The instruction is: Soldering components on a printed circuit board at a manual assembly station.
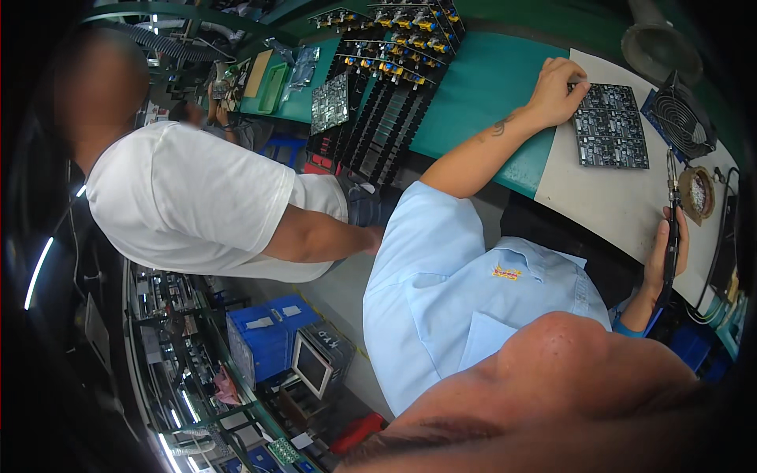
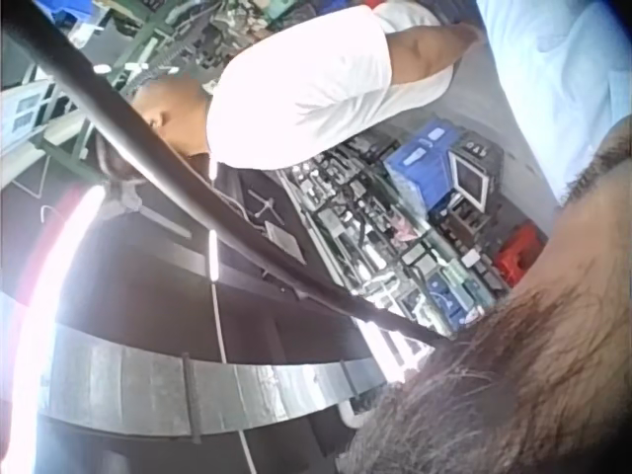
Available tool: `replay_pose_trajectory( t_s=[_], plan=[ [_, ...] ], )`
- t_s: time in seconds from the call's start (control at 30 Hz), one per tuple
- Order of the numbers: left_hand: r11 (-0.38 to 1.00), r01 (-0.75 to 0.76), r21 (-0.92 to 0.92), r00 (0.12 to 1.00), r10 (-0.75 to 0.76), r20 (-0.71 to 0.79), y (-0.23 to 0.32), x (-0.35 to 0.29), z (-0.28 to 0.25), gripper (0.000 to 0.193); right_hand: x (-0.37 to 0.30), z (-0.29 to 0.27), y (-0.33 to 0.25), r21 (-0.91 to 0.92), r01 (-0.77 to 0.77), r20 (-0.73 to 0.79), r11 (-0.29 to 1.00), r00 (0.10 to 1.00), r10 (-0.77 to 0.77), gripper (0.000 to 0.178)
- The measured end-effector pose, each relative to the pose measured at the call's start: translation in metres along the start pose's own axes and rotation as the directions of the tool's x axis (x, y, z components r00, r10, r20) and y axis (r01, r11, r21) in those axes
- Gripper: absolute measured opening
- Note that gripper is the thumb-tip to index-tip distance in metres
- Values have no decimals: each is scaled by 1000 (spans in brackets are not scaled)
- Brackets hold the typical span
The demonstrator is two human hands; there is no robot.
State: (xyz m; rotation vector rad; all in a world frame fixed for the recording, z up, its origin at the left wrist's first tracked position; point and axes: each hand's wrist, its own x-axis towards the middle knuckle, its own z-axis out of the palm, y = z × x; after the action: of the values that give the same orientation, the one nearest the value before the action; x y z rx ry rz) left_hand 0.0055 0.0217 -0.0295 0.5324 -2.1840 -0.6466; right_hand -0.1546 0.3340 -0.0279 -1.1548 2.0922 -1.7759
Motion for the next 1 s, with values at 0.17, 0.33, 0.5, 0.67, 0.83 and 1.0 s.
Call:
replay_pose_trajectory(
  t_s=[0.17,0.33,0.5,0.67,0.83,1.0],
  plan=[
    [964,-37,-263,969,-30,-246,22,13,-4,25,5,2,5,29,40,-30,999,999,-39,36],
    [993,-18,-120,949,-21,-315,5,1,-4,30,28,16,-1,66,197,-43,978,980,-195,36],
    [989,145,-18,972,-146,-182,-11,-7,10,27,21,1,32,124,275,-94,953,960,-265,32],
    [921,268,-282,926,-327,-189,7,-1,1,32,21,11,12,63,331,-208,942,927,-312,28],
    [984,174,-35,964,-177,-200,7,5,3,33,25,12,15,101,317,-194,943,936,-294,27],
    [986,51,162,970,-11,-242,-5,5,2,36,31,15,20,114,362,-171,925,924,-341,27]
  ],
)
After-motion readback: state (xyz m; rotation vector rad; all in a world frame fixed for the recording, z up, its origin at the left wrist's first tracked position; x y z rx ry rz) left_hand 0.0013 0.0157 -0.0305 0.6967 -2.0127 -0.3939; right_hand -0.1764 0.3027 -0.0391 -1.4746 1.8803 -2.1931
